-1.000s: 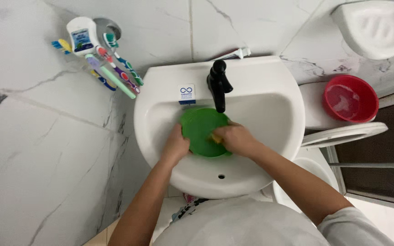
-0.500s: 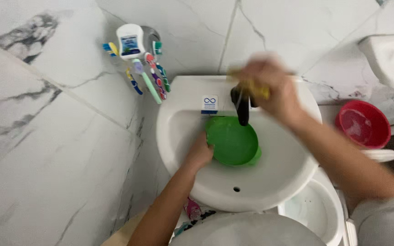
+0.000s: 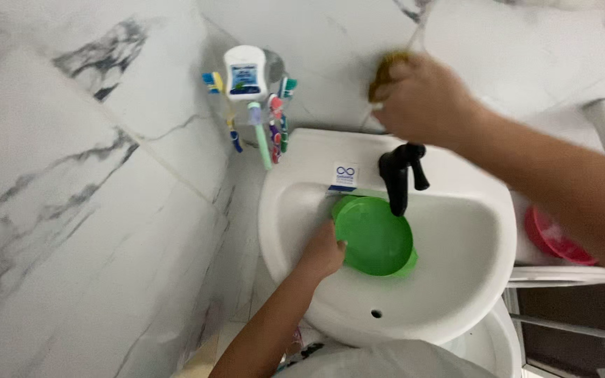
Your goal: The person scrubs a green plastic bowl with a yellow sponge under running water in a bathroom sink, then scrubs the inside of a toilet bowl with a purple toilet brush.
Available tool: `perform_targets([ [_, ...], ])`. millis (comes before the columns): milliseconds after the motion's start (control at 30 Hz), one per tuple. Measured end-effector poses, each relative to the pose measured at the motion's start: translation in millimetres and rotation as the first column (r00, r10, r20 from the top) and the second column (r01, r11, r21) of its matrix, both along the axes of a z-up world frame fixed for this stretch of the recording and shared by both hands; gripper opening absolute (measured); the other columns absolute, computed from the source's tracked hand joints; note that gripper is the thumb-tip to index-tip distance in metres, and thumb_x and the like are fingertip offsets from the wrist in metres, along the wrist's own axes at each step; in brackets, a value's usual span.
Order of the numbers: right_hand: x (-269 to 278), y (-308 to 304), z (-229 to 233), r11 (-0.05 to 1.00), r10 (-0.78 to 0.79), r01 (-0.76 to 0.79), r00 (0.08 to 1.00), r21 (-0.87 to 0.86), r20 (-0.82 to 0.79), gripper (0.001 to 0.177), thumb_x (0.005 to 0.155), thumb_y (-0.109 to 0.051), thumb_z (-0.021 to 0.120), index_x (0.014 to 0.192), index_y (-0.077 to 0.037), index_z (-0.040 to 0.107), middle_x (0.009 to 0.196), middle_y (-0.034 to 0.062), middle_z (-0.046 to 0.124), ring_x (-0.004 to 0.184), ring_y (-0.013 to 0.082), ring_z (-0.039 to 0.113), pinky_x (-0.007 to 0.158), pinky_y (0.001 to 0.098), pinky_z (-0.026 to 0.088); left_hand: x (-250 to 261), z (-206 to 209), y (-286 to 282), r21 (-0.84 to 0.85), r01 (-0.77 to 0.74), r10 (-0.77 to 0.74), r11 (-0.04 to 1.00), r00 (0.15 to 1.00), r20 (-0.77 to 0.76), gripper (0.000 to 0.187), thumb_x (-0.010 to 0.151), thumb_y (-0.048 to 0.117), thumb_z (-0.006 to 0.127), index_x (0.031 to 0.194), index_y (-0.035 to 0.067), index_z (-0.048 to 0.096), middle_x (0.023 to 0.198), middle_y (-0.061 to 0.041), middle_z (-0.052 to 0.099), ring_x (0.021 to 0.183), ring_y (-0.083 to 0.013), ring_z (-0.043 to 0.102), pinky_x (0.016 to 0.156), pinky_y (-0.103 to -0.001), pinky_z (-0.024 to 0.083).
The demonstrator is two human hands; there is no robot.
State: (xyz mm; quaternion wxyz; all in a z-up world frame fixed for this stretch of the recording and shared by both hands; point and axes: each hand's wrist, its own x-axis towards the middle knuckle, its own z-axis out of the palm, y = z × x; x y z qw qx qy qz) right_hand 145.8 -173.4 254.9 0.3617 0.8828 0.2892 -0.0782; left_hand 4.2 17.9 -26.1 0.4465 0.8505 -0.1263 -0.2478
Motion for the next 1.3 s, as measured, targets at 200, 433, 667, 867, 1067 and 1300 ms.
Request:
perform_targets([
  [200,16,6,-58,0.88,-0.46,0.474,0.839,-0.024,-0.29,0.025,0.1,-0.024,0.065,0.114,-0.007,0.076,0.109,0.0118,0.076,0.099,0.0283,0.076,0.08,0.0407,0.063,2,18,3,-0.035,0.016,-0.021,0.999,0.989,-0.147,0.043,0.096,0.018,0.058,0.133,0.002,0.047,0.125,-0.024,0.062,0.114,-0.0409,0.063,0.099,-0.052,0.05],
  [433,6,24,-48,0.644,-0.582,0.716,0.687,0.269,-0.436,0.028,0.109,-0.032,0.053,0.124,-0.015,0.069,0.122,0.0114,0.071,0.11,0.0324,0.068,0.097,0.0464,0.052,0,26,0,-0.018,0.012,-0.014,1.0,0.993,-0.118,0.044,0.095,0.015,0.058,0.136,0.003,0.046,0.129,-0.025,0.058,0.118,-0.0437,0.058,0.101,-0.053,0.046],
  [667,36,9,-35,0.547,0.018,-0.051,0.999,0.836,0.05,0.032,0.097,-0.007,0.054,0.125,-0.012,0.069,0.145,0.0082,0.064,0.127,0.0301,0.064,0.106,0.0428,0.051,8,19,-7,0.078,0.078,-0.059,0.994,0.973,-0.223,0.048,0.097,0.016,0.056,0.141,0.004,0.039,0.135,-0.023,0.051,0.123,-0.0407,0.055,0.105,-0.053,0.043],
  [867,42,55,-95,0.666,-0.007,0.216,0.959,0.714,-0.284,0.035,0.09,-0.014,0.066,0.124,-0.011,0.07,0.132,0.0084,0.066,0.116,0.0318,0.061,0.099,0.0446,0.048,6,21,-1,0.059,0.068,-0.058,0.996,0.987,-0.149,0.042,0.098,0.018,0.057,0.135,0.003,0.045,0.132,-0.023,0.057,0.12,-0.0421,0.058,0.103,-0.053,0.045],
  [1067,38,32,-61,0.311,-0.09,0.057,0.995,0.949,-0.03,0.028,0.099,-0.013,0.061,0.126,-0.009,0.07,0.134,0.0113,0.069,0.116,0.0303,0.068,0.101,0.0405,0.055,6,18,-2,0.0,0.035,-0.034,0.999,0.983,-0.183,0.037,0.098,0.017,0.055,0.132,0.003,0.05,0.13,-0.022,0.058,0.117,-0.0397,0.06,0.1,-0.05,0.048],
  [1300,27,30,-58,0.351,0.01,-0.028,1.0,0.936,0.026,0.033,0.086,-0.018,0.071,0.116,-0.005,0.074,0.121,0.0167,0.072,0.109,0.035,0.066,0.086,0.046,0.053,3,6,-1,-0.033,0.057,-0.058,0.998,0.998,-0.033,0.04,0.094,0.013,0.058,0.132,0.0,0.053,0.127,-0.027,0.061,0.117,-0.0434,0.06,0.102,-0.051,0.048],
])
